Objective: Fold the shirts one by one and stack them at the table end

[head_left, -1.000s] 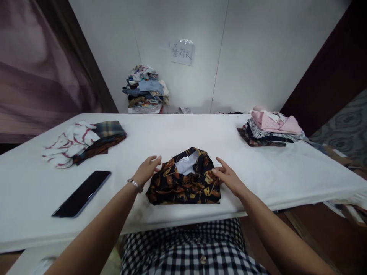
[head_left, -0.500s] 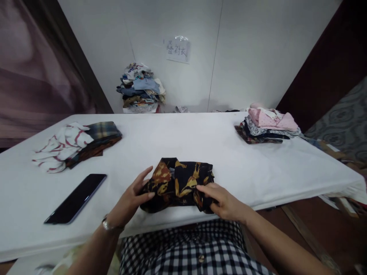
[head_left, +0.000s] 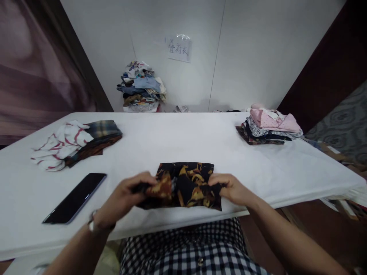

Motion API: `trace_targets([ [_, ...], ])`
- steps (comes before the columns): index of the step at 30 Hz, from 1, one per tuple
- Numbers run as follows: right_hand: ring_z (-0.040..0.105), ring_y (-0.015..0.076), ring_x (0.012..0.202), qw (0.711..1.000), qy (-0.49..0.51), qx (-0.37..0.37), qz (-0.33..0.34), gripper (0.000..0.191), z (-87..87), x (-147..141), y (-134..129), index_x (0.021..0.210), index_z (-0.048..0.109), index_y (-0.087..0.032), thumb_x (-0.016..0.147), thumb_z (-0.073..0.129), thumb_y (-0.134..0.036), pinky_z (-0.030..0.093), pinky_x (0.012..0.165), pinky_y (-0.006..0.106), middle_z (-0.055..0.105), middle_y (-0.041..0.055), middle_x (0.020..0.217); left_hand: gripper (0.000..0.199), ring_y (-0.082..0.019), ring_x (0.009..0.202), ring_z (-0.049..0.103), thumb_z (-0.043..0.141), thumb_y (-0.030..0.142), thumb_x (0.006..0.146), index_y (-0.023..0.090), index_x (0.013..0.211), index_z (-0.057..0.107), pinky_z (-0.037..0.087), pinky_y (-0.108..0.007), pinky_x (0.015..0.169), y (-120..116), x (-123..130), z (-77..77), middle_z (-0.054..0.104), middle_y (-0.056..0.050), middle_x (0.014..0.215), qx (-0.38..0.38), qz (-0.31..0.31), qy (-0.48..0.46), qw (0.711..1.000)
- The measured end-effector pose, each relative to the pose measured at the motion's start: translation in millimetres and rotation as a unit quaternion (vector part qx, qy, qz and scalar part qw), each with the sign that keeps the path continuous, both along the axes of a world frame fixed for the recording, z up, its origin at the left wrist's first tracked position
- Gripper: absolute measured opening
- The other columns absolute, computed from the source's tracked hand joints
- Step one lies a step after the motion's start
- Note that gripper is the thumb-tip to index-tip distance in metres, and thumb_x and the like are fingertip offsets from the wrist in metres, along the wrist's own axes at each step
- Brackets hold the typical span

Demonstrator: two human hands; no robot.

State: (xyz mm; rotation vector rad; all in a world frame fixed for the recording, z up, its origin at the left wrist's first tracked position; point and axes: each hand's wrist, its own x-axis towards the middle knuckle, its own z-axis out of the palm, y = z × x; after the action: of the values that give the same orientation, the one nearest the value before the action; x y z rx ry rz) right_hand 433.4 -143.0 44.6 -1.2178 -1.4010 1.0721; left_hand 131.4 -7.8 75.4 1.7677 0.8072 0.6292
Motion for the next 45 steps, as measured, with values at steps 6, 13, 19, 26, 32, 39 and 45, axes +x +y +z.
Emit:
trace_targets([
  [6,0.057,0.0126,0.065,0.973,0.171,-0.052,-0.147,0.030,46.6,52.7,111.4,0.084,0.063,-0.018,0.055,0.058,-0.011,0.047,0.068,0.026,0.064,-0.0029,0.072,0.042,-0.020,0.086,0.065,0.067,0.026,0.063,0.016,0.105,0.064,0.052,-0.034,0.078,122.3,102.0,54.9,0.071,-0.007,0.095,-0.034,0.064,-0.086,0.994],
  [13,0.061,0.0181,0.100,0.931,0.104,-0.128,-0.326,0.050,-6.9,93.3,123.7,0.128,0.048,-0.020,0.080,0.055,-0.031,0.049,0.080,0.030,0.059,0.0113,0.124,0.053,-0.024,0.101,0.063,0.056,0.041,0.078,0.008,0.120,0.054,0.049,-0.035,0.083,175.8,107.6,-10.8,0.062,-0.020,0.119,0.029,0.287,0.074,0.955],
  [19,0.063,0.0216,0.096,0.947,0.050,-0.148,-0.280,0.062,-52.9,76.0,77.6,0.135,0.044,-0.015,0.080,0.061,-0.037,0.054,0.074,0.033,0.060,0.0175,0.121,0.058,-0.024,0.082,0.066,0.055,0.057,0.074,0.012,0.110,0.061,0.049,-0.039,0.082,114.4,53.9,-67.5,0.070,-0.014,0.102,0.039,0.218,0.148,0.964],
  [26,0.065,0.0207,0.087,0.969,-0.128,-0.100,-0.187,0.067,-69.1,27.9,38.2,0.143,0.035,-0.021,0.083,0.057,-0.042,0.053,0.080,0.040,0.065,0.0085,0.109,0.061,-0.022,0.076,0.065,0.052,0.059,0.077,0.020,0.125,0.052,0.052,-0.036,0.070,19.7,27.4,-67.1,0.067,-0.009,0.108,0.088,0.117,0.191,0.971],
  [32,0.052,0.0248,0.122,0.953,-0.254,-0.027,-0.166,0.064,-75.1,10.9,24.7,0.140,0.041,-0.022,0.078,0.059,-0.025,0.039,0.105,0.045,0.056,0.0097,0.132,0.056,-0.027,0.105,0.061,0.059,0.028,0.075,0.020,0.129,0.048,0.048,-0.042,0.089,-2.8,33.8,-89.3,0.062,-0.012,0.121,0.163,0.111,0.188,0.962],
  [39,0.045,0.0262,0.128,0.899,-0.390,0.043,-0.193,0.054,-60.3,13.8,-0.2,0.139,0.042,-0.021,0.088,0.051,-0.034,0.038,0.106,0.049,0.049,0.0128,0.138,0.049,-0.028,0.106,0.061,0.053,0.043,0.084,0.019,0.126,0.051,0.049,-0.045,0.090,-3.2,19.1,-84.4,0.059,-0.014,0.122,0.269,0.139,0.183,0.935],
  [45,0.029,0.0281,0.139,0.878,-0.463,0.119,0.033,0.068,-54.5,-13.1,-26.1,0.145,0.035,-0.025,0.083,0.061,-0.038,0.022,0.113,0.054,0.036,0.0114,0.150,0.059,-0.029,0.130,0.043,0.064,0.029,0.077,0.025,0.134,0.048,0.034,-0.050,0.108,-24.2,5.8,-79.2,0.050,-0.011,0.140,0.401,-0.110,0.162,0.895],
])
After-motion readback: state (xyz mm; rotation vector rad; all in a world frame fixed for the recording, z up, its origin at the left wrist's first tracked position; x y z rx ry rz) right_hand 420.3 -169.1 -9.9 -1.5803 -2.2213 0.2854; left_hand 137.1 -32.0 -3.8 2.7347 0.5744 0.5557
